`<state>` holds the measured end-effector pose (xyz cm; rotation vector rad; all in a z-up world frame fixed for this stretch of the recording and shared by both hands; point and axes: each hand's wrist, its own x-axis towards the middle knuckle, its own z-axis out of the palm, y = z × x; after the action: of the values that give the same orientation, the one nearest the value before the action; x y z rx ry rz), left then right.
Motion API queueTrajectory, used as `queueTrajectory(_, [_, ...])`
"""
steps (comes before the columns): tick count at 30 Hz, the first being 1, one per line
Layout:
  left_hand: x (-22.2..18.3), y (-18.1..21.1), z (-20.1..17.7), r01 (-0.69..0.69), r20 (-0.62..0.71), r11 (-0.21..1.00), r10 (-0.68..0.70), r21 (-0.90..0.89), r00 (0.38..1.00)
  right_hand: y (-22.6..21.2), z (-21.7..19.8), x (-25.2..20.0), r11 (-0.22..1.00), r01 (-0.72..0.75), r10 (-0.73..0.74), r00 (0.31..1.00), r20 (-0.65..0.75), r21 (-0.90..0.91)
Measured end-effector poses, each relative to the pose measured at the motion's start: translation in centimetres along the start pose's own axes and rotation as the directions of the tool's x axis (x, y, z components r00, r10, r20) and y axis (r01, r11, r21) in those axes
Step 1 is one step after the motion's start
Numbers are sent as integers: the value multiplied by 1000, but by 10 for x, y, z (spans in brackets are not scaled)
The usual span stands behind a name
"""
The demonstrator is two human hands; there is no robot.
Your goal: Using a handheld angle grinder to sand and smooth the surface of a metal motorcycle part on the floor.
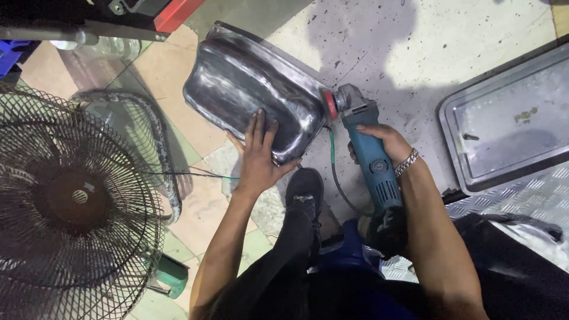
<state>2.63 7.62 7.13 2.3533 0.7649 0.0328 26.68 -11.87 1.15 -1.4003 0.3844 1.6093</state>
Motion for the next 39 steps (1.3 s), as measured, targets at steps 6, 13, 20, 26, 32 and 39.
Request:
queueTrajectory(6, [0,1,-2,-6,-5,1000,6,21,1000,-5,22,-36,994,-52,40,992,-121,-99])
queueTrajectory(13, [-13,-38,23,-36,20,996,34,82,999,160,-130,46,985,94,-48,954,-294,144])
queueTrajectory(20, [-14,-30,15,-53,47,984,46,169,998,50,27,-89,864,40,138,940,-313,501])
queueTrajectory(26, [-11,-24,12,-38,54,979,28,201,998,70,42,-62,807,15,129,971,-201,591])
queueTrajectory(32, [-10,-26,16,-30,46,982,22,184,999,63,58,-52,856,-22,114,983,-147,516])
queueTrajectory(39, [-10,-22,11,-65,7,981,64,182,998,66,78,-62,903,45,68,967,-245,427])
